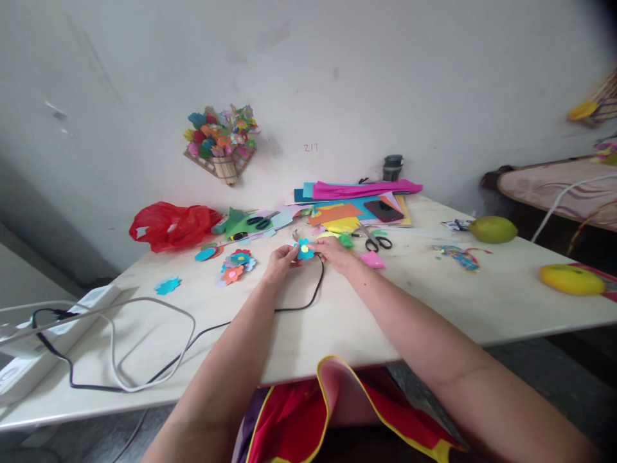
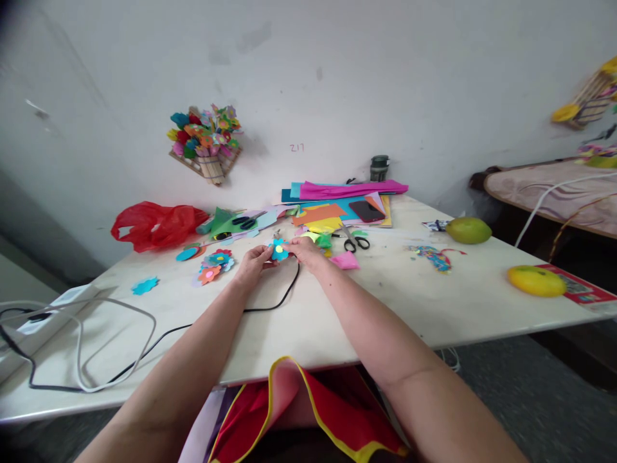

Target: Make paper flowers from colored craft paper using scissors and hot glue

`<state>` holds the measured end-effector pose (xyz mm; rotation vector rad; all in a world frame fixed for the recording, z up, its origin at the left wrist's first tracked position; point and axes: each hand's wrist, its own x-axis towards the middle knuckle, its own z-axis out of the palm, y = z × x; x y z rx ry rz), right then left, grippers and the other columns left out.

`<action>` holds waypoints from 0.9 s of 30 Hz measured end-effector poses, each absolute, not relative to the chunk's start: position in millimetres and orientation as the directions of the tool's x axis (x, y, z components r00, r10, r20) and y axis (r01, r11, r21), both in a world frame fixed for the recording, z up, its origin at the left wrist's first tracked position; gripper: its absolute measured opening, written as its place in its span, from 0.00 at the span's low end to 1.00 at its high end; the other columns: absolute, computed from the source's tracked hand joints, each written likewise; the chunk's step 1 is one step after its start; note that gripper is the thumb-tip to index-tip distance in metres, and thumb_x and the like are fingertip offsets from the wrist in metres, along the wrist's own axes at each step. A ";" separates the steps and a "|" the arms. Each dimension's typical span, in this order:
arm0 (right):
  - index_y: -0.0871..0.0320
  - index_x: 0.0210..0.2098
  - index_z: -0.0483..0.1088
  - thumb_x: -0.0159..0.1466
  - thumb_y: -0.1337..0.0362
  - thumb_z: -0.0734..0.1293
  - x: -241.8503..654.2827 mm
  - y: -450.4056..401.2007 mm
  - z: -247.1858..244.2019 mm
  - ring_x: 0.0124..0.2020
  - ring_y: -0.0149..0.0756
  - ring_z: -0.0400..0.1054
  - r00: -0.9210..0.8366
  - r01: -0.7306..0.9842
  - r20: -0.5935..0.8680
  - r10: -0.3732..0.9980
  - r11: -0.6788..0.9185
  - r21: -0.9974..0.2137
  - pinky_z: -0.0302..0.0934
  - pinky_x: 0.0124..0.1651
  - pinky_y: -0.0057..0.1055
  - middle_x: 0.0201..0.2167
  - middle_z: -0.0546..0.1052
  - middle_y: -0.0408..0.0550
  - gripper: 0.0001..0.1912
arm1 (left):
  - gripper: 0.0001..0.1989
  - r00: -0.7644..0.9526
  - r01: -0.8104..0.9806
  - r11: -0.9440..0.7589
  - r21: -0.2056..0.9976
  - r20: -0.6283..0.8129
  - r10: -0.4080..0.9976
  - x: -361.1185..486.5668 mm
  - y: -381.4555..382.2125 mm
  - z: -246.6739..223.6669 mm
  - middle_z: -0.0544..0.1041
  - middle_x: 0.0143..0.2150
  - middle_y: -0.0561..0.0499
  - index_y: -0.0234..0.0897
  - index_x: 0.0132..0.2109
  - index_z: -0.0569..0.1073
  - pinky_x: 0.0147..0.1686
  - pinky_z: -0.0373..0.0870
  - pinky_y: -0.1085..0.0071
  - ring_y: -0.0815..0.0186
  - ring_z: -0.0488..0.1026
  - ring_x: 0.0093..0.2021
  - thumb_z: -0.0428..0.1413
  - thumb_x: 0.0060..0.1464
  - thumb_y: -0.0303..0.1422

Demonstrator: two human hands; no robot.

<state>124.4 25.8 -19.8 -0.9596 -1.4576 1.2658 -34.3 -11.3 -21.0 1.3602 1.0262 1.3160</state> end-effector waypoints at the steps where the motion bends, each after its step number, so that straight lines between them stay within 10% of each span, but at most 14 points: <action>1: 0.59 0.18 0.66 0.46 0.57 0.69 124.0 25.4 -19.8 0.18 0.25 0.55 -0.242 -0.022 0.152 0.958 0.151 -0.988 0.45 0.18 0.25 0.16 0.66 0.41 0.13 | 0.20 0.071 -0.042 -0.191 0.981 0.194 0.978 -34.2 -11.3 -21.0 0.71 0.24 0.53 0.33 0.27 0.67 0.29 0.69 0.71 0.71 0.69 0.24 0.60 0.39 0.48; 27: 0.60 0.17 0.68 0.44 0.59 0.69 123.9 21.0 -16.9 0.21 0.28 0.60 -0.288 0.069 0.137 0.948 0.163 -0.984 0.46 0.17 0.23 0.16 0.67 0.42 0.10 | 0.22 0.014 -0.028 -0.182 0.983 0.182 0.983 -31.7 -12.8 -20.3 0.71 0.24 0.52 0.33 0.25 0.68 0.28 0.69 0.72 0.71 0.68 0.23 0.62 0.36 0.49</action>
